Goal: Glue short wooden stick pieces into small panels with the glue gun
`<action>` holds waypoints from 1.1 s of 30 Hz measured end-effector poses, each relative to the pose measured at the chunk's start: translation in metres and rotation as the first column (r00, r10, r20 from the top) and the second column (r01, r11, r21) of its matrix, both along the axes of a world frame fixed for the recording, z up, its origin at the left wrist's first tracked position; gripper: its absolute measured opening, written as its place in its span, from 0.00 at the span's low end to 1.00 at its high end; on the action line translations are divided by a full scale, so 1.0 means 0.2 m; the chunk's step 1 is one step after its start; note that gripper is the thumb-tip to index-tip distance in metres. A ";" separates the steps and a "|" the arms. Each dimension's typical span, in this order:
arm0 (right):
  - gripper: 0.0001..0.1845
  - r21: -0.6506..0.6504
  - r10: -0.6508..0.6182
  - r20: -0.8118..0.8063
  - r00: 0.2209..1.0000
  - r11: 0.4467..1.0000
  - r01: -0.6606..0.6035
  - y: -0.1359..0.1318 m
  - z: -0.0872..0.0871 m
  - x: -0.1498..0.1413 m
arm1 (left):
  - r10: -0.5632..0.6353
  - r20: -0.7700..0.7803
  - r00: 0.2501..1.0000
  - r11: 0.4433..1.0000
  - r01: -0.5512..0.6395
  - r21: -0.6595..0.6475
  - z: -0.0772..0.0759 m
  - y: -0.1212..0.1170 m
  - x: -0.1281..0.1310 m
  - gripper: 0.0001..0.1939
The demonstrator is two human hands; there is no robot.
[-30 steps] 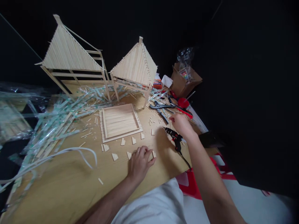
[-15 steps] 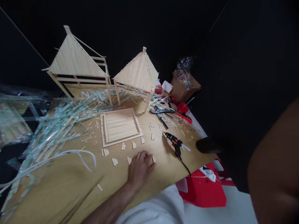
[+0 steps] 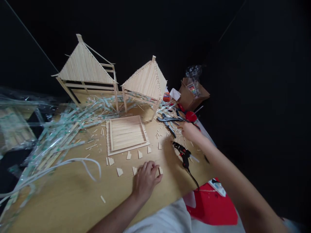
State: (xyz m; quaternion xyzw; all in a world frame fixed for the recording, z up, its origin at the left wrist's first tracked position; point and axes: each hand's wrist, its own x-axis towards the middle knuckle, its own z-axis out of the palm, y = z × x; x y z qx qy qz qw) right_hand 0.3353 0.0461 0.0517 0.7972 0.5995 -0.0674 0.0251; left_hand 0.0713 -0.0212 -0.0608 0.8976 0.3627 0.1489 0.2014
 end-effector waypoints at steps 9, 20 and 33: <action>0.18 -0.306 0.092 0.007 0.996 0.948 -0.086 0.23 -0.22 -0.33 | 0.008 0.032 0.999 1.000 -0.007 -0.025 -0.01 0.00 0.00 0.13; 0.12 -0.201 -0.006 -0.121 0.993 0.979 -0.018 0.10 -0.01 -0.36 | 0.012 0.020 1.000 0.999 -0.011 -0.046 -0.01 0.01 -0.01 0.12; 0.12 -0.156 -0.321 -0.467 0.824 0.947 0.280 -0.63 -0.32 -0.58 | -0.002 0.022 1.000 0.997 0.004 -0.071 -0.02 0.01 -0.02 0.15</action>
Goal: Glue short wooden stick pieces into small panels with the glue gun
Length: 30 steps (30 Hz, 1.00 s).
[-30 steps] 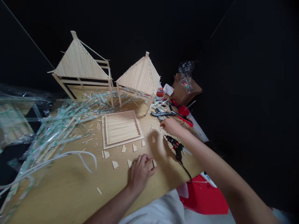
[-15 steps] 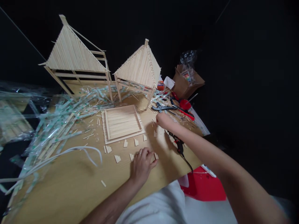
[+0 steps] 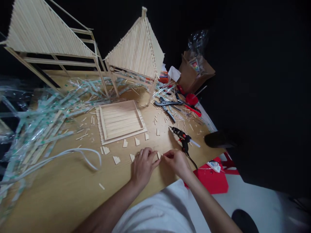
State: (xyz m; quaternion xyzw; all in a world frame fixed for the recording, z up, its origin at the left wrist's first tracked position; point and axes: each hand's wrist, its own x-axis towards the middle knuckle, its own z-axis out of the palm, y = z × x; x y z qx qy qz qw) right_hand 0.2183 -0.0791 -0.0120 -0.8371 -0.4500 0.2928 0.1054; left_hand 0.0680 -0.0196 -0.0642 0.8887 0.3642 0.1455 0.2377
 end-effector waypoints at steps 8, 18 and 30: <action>0.10 0.018 -0.009 -0.023 1.000 1.000 0.009 -0.01 -0.01 0.00 | 0.005 0.008 1.000 1.000 -0.005 0.008 -0.02 0.00 0.00 0.16; 0.13 0.033 0.156 0.002 0.988 0.987 -0.156 -0.03 0.02 0.01 | 0.006 0.004 1.000 0.999 -0.006 0.033 -0.02 -0.01 0.00 0.16; 0.12 0.140 0.206 -0.006 0.979 0.969 -0.203 -0.03 -0.02 0.02 | 0.007 -0.001 1.000 1.000 -0.006 0.030 -0.01 -0.01 0.00 0.15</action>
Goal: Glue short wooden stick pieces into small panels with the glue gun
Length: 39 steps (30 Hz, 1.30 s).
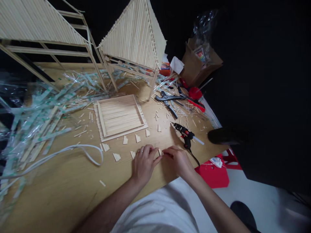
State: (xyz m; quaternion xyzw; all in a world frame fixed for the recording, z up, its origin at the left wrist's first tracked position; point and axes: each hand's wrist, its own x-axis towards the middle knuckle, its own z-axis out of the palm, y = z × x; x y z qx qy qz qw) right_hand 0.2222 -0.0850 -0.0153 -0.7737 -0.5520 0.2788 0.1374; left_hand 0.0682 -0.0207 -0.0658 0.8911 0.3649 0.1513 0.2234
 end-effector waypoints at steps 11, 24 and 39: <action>0.12 0.029 0.003 -0.029 1.000 1.000 -0.002 -0.01 -0.01 0.01 | -0.005 -0.007 1.000 1.000 0.005 -0.007 0.01 0.00 0.00 0.15; 0.11 0.021 -0.021 -0.040 0.999 1.000 0.021 0.00 -0.03 0.01 | 0.001 -0.005 1.000 1.000 -0.001 -0.011 0.00 0.00 0.00 0.15; 0.10 -0.038 -0.041 0.031 0.999 0.998 0.042 0.01 -0.02 0.00 | 0.003 0.008 1.000 1.000 -0.003 -0.001 0.01 0.00 0.00 0.15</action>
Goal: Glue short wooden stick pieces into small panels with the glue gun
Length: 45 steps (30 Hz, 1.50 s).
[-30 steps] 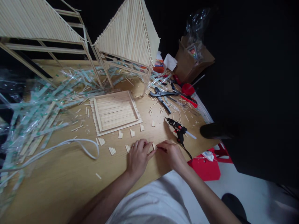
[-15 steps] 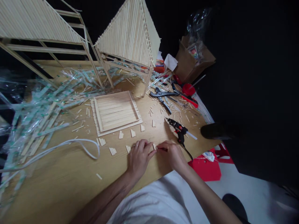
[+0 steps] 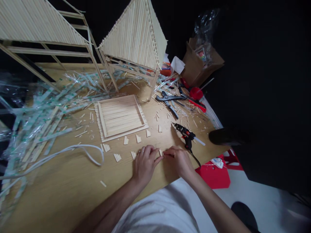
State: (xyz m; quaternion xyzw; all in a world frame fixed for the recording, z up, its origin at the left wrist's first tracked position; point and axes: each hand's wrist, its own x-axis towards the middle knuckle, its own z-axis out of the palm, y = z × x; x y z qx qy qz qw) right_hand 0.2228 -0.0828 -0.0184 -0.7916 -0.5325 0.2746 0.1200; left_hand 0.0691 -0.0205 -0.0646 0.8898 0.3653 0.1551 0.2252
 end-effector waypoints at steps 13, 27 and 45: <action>0.14 0.034 0.031 -0.015 0.999 0.999 -0.030 -0.07 0.01 -0.01 | -0.004 0.000 1.000 1.000 0.004 -0.007 0.00 0.00 0.00 0.15; 0.16 0.075 0.061 -0.004 0.998 0.995 -0.061 -0.10 0.00 -0.04 | -0.003 0.001 1.000 1.000 0.003 -0.014 0.00 0.00 0.00 0.15; 0.17 0.100 0.051 -0.037 0.998 0.994 -0.047 -0.10 -0.02 -0.05 | -0.016 -0.020 1.000 0.999 0.015 -0.036 0.02 0.00 -0.01 0.15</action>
